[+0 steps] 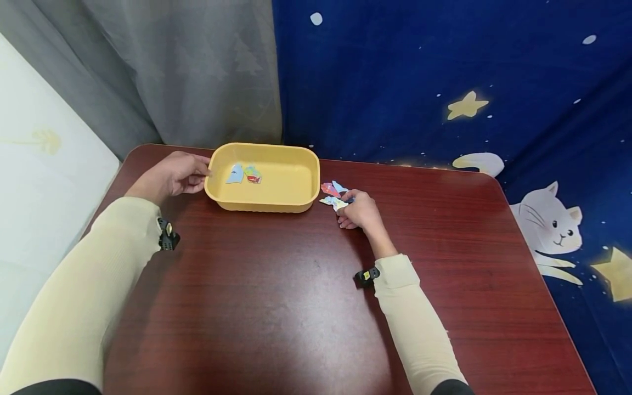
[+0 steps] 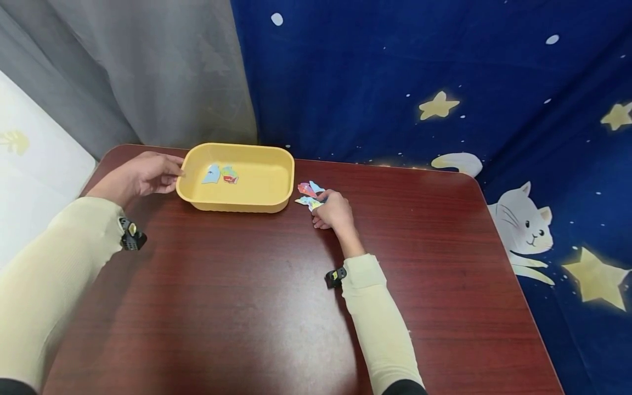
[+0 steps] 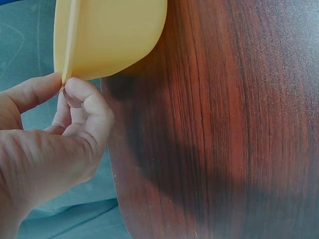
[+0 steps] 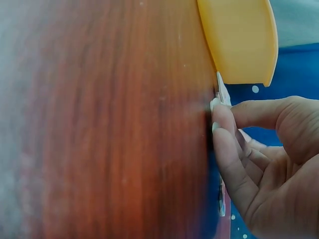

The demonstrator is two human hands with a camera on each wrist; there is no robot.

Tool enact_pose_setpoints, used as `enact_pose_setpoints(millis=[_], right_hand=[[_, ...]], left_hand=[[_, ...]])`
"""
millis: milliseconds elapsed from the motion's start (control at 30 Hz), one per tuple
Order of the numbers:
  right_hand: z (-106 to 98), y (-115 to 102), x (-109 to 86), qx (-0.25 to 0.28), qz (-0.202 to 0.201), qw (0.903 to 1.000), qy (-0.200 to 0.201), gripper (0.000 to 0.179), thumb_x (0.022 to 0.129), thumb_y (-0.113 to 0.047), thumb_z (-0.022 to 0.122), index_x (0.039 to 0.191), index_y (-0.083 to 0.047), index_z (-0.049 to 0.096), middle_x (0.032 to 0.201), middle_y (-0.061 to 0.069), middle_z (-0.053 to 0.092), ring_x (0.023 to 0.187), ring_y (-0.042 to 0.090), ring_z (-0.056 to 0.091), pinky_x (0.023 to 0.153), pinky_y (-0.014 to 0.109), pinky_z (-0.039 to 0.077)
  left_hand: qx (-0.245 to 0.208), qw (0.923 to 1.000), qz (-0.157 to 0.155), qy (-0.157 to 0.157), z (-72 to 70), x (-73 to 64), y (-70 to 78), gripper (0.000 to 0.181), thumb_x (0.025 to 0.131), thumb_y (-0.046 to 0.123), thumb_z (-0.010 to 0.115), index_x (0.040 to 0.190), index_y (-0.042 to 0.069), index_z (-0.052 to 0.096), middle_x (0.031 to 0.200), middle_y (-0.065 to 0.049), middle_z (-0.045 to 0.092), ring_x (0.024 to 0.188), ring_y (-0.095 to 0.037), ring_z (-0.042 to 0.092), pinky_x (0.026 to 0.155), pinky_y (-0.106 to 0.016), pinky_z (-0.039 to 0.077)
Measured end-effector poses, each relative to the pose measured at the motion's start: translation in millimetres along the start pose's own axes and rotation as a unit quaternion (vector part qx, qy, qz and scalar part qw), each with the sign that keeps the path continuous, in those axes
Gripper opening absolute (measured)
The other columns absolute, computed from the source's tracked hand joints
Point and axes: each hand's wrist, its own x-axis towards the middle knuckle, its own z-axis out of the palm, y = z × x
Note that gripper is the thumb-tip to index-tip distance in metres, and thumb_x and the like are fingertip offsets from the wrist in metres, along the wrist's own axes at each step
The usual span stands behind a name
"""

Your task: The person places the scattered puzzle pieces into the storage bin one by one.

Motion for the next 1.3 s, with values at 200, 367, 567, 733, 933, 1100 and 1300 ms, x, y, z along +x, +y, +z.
enact_pose_setpoints(millis=[200,367,567,733,933,1100,1300], right_hand=[[-2.7,-4.2,0.1,0.013,0.019,0.9997,-0.008,0.022,0.086,-0.001,0.066,0.105,0.004,0.056,0.061,0.012,0.067,0.048,0.017,0.066,0.049,0.029,0.056],[-11.4,-6.9,0.4,0.014,0.024,0.9995,-0.014,0.007,0.088,-0.004,0.064,0.089,0.002,0.063,0.062,0.009,0.067,0.049,0.015,0.065,0.049,0.027,0.055],[-20.6,-8.7,2.5,-0.001,0.021,0.9996,-0.019,0.008,0.085,-0.006,0.069,0.087,0.002,0.067,0.058,0.005,0.062,0.047,0.011,0.060,0.050,0.026,0.055],[-24.3,-8.6,3.3,-0.026,0.016,0.9994,-0.012,0.013,0.083,-0.010,0.074,0.089,0.000,0.069,0.059,0.000,0.058,0.049,0.009,0.055,0.048,0.023,0.050],[-27.4,-9.5,5.7,0.009,0.032,0.9993,-0.016,0.020,0.080,-0.013,0.078,0.094,0.000,0.069,0.067,0.002,0.059,0.058,0.012,0.058,0.058,0.027,0.057],[-31.2,-12.7,9.0,0.046,0.038,0.9982,-0.011,0.022,0.080,-0.013,0.078,0.095,0.000,0.068,0.071,0.005,0.062,0.063,0.016,0.062,0.067,0.033,0.059],[-36.8,-18.6,14.9,0.077,0.043,0.9960,-0.010,0.023,0.083,-0.011,0.075,0.102,0.002,0.068,0.072,0.005,0.066,0.067,0.016,0.066,0.073,0.033,0.059]], left_hand=[[-0.008,1.0000,0.001,0.002,0.9,-0.1,-0.9,0.044,0.094,0.003,0.052,0.137,0.006,0.040,0.070,0.006,0.060,0.059,-0.007,0.057,0.062,-0.021,0.053],[-0.002,1.0000,0.000,0.002,1.4,-1.0,-0.6,0.044,0.095,0.004,0.051,0.138,0.007,0.040,0.071,0.006,0.060,0.058,-0.007,0.057,0.062,-0.021,0.053],[-0.002,1.0000,0.002,0.002,0.7,-1.3,-0.1,0.046,0.095,0.004,0.052,0.139,0.006,0.040,0.073,0.005,0.061,0.059,-0.007,0.057,0.063,-0.022,0.054],[-0.003,1.0000,0.002,0.001,0.6,-1.2,-0.1,0.047,0.095,0.005,0.052,0.140,0.006,0.039,0.074,0.005,0.062,0.059,-0.008,0.058,0.063,-0.022,0.054],[-0.008,1.0000,-0.001,0.000,0.6,0.3,0.0,0.046,0.095,0.004,0.052,0.139,0.006,0.040,0.074,0.004,0.062,0.059,-0.008,0.058,0.063,-0.022,0.054],[-0.010,0.9999,-0.003,0.001,0.3,0.9,-0.2,0.046,0.095,0.005,0.053,0.139,0.007,0.040,0.073,0.005,0.061,0.059,-0.008,0.057,0.062,-0.022,0.054],[-0.013,0.9999,-0.005,0.002,-0.2,0.8,0.3,0.047,0.095,0.005,0.053,0.141,0.007,0.039,0.074,0.004,0.061,0.058,-0.008,0.057,0.062,-0.022,0.054]])
